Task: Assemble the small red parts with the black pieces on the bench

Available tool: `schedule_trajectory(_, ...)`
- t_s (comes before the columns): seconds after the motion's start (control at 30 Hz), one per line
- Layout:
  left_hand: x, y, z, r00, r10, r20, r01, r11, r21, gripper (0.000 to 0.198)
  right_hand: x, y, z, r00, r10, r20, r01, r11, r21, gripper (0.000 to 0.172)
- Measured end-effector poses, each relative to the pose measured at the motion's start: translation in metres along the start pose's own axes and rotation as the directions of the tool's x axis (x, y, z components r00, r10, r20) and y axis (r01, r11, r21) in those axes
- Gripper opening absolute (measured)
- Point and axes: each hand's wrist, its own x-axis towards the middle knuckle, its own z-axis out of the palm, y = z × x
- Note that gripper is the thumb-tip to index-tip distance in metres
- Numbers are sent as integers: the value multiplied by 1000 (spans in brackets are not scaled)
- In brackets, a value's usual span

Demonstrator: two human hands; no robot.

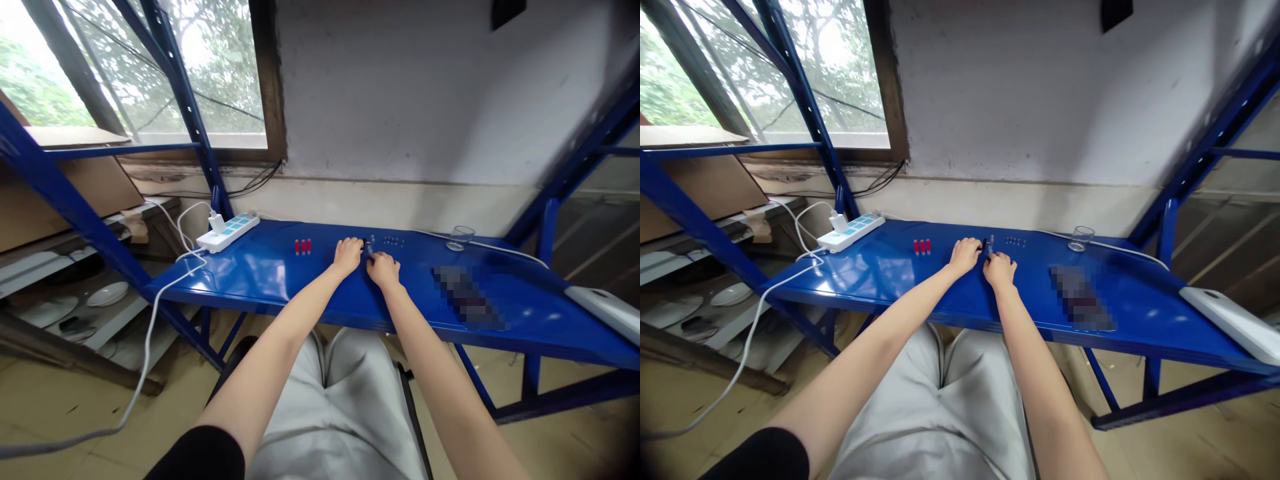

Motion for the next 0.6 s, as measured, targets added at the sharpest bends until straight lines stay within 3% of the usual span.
schedule_trajectory(0.1,-5,-4,-3,1000,-9,-7,9,1000,-22,14,2,0,3,999,-11,36,11,1000,-1,39)
schedule_trajectory(0.23,-19,-15,-11,993,-57,-99,41,987,-157,10,5,0,7,998,-16,64,16,1000,1,41)
schedule_trajectory(0.43,-46,-29,-20,947,-214,-238,85,884,-459,9,8,0,12,998,-26,61,26,1000,-5,43)
schedule_trajectory(0.6,-56,-30,-21,928,-264,-264,83,835,-545,8,9,1,13,996,-29,83,30,999,-13,45)
